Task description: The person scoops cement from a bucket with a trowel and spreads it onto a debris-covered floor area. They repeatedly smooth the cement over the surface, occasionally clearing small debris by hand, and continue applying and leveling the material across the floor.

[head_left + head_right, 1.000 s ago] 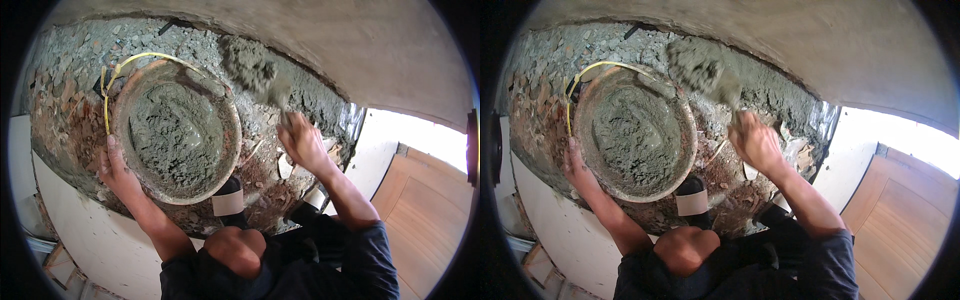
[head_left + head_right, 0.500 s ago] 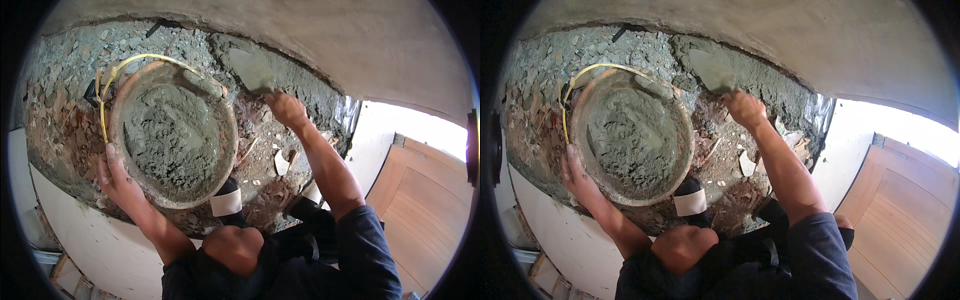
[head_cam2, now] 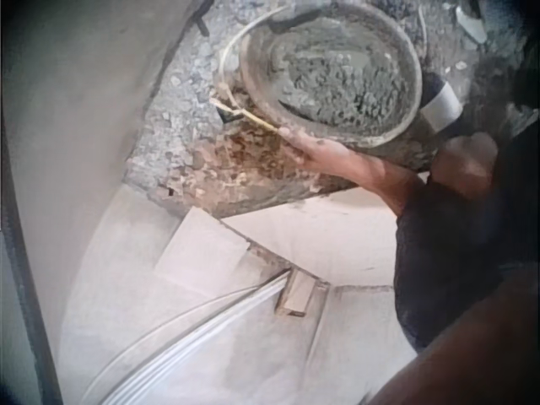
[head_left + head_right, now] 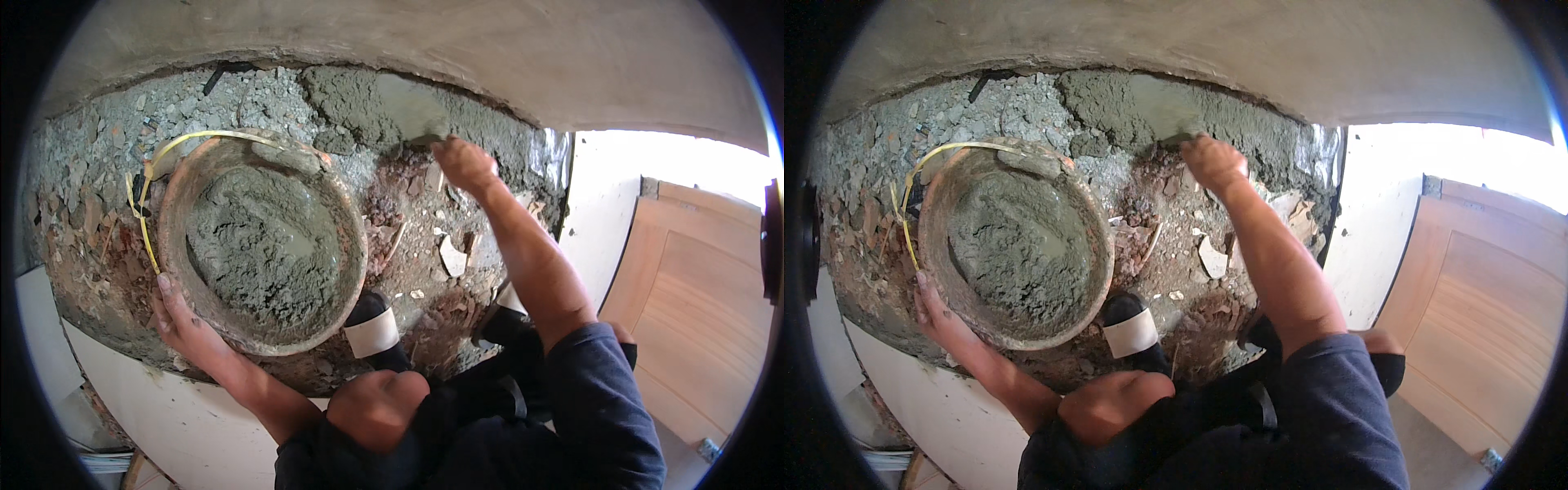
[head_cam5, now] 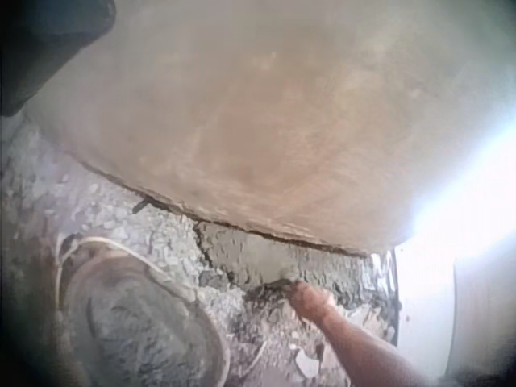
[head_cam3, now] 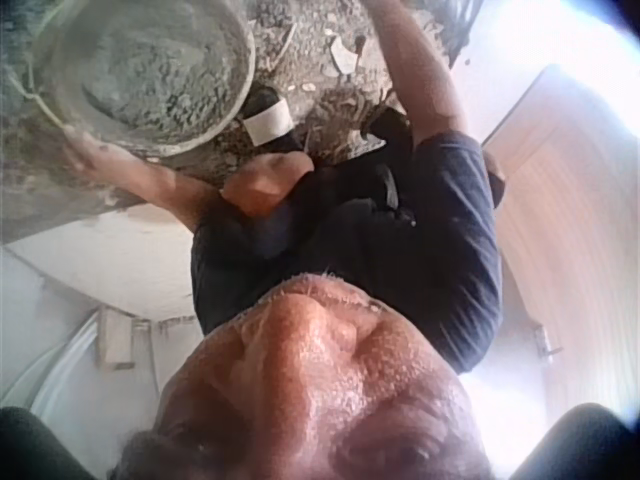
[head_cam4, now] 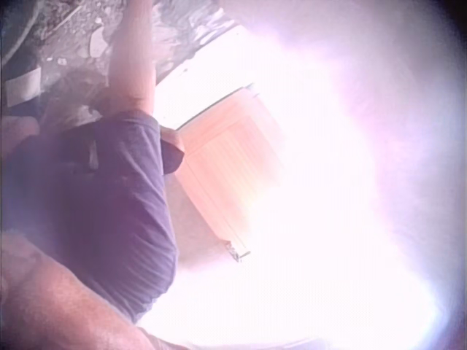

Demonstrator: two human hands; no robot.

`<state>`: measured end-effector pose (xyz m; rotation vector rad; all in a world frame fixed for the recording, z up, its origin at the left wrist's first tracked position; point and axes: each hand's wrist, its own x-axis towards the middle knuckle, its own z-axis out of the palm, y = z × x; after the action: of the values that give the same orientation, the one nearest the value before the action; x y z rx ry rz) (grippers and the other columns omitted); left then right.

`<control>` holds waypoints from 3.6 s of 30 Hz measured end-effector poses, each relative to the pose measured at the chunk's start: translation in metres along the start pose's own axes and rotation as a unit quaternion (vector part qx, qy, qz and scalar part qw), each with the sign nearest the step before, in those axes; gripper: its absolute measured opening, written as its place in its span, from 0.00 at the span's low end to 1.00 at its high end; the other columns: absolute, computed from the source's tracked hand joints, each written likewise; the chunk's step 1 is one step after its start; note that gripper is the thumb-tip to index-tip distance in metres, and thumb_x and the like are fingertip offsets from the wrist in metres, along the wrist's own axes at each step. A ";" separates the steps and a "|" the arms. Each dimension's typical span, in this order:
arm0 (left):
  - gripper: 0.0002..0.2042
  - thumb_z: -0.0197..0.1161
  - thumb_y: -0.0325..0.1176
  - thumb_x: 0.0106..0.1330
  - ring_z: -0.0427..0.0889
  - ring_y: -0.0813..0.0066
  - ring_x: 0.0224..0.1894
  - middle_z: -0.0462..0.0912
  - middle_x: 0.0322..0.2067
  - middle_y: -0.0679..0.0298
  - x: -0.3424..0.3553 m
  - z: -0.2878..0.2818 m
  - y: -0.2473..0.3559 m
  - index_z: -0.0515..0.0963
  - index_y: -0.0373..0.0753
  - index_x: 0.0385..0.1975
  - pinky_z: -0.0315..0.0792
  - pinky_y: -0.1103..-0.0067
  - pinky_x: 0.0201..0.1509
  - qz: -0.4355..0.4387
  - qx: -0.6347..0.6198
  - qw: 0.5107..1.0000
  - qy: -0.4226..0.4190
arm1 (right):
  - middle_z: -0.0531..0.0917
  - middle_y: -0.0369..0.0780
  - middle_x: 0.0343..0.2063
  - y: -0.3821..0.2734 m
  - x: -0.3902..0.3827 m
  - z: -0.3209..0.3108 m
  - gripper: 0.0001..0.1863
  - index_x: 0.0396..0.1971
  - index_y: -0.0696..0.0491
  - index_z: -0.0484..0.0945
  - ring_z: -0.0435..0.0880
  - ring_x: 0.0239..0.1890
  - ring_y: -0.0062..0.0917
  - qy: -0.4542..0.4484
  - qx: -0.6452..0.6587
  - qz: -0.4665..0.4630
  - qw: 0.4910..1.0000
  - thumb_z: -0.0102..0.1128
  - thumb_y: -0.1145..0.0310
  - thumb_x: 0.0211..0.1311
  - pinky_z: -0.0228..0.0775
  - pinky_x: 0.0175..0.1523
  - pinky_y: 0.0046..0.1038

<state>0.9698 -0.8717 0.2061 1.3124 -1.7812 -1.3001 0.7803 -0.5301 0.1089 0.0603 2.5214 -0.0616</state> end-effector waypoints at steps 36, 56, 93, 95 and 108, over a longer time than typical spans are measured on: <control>0.24 0.48 0.46 0.70 0.71 0.57 0.60 0.74 0.57 0.47 0.017 -0.012 -0.017 0.74 0.33 0.56 0.61 0.70 0.65 0.074 0.217 0.973 0.011 | 0.74 0.40 0.15 0.215 -0.083 0.044 0.26 0.30 0.61 0.74 0.76 0.16 0.27 0.090 0.545 0.229 0.801 0.48 0.48 0.65 0.70 0.21 0.33; 0.16 0.58 0.44 0.69 0.69 0.83 0.22 0.75 0.21 0.68 -0.027 0.006 0.006 0.78 0.34 0.37 0.64 0.80 0.25 0.091 0.005 0.986 -0.138 | 0.84 0.50 0.30 -0.084 -0.123 -0.057 0.16 0.36 0.60 0.77 0.84 0.34 0.44 0.030 -0.130 -0.296 0.946 0.54 0.59 0.65 0.77 0.39 0.41; 0.30 0.44 0.53 0.72 0.76 0.54 0.53 0.75 0.51 0.42 -0.007 0.006 -0.006 0.68 0.29 0.59 0.70 0.64 0.55 0.182 0.326 0.926 0.045 | 0.79 0.54 0.23 0.357 -0.212 -0.039 0.17 0.31 0.62 0.73 0.79 0.28 0.49 -0.008 0.339 -0.066 0.939 0.55 0.60 0.57 0.72 0.38 0.44; 0.30 0.44 0.53 0.72 0.76 0.54 0.52 0.75 0.50 0.41 0.001 0.005 -0.011 0.68 0.29 0.59 0.70 0.64 0.54 0.200 0.358 0.911 0.050 | 0.80 0.55 0.25 0.378 -0.202 -0.036 0.19 0.32 0.63 0.72 0.80 0.32 0.51 0.034 0.351 -0.004 0.936 0.53 0.59 0.58 0.72 0.41 0.45; 0.31 0.43 0.53 0.73 0.79 0.51 0.46 0.79 0.43 0.39 0.031 -0.026 -0.015 0.69 0.27 0.57 0.72 0.63 0.48 0.231 0.452 0.860 0.058 | 0.79 0.49 0.27 0.413 -0.039 -0.038 0.20 0.41 0.64 0.70 0.79 0.24 0.35 0.085 0.433 0.146 0.885 0.41 0.61 0.66 0.75 0.34 0.43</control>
<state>0.9867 -0.9109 0.1987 1.2044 -2.5201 -0.0658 0.8134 -0.1166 0.1502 0.8282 2.4143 -1.0918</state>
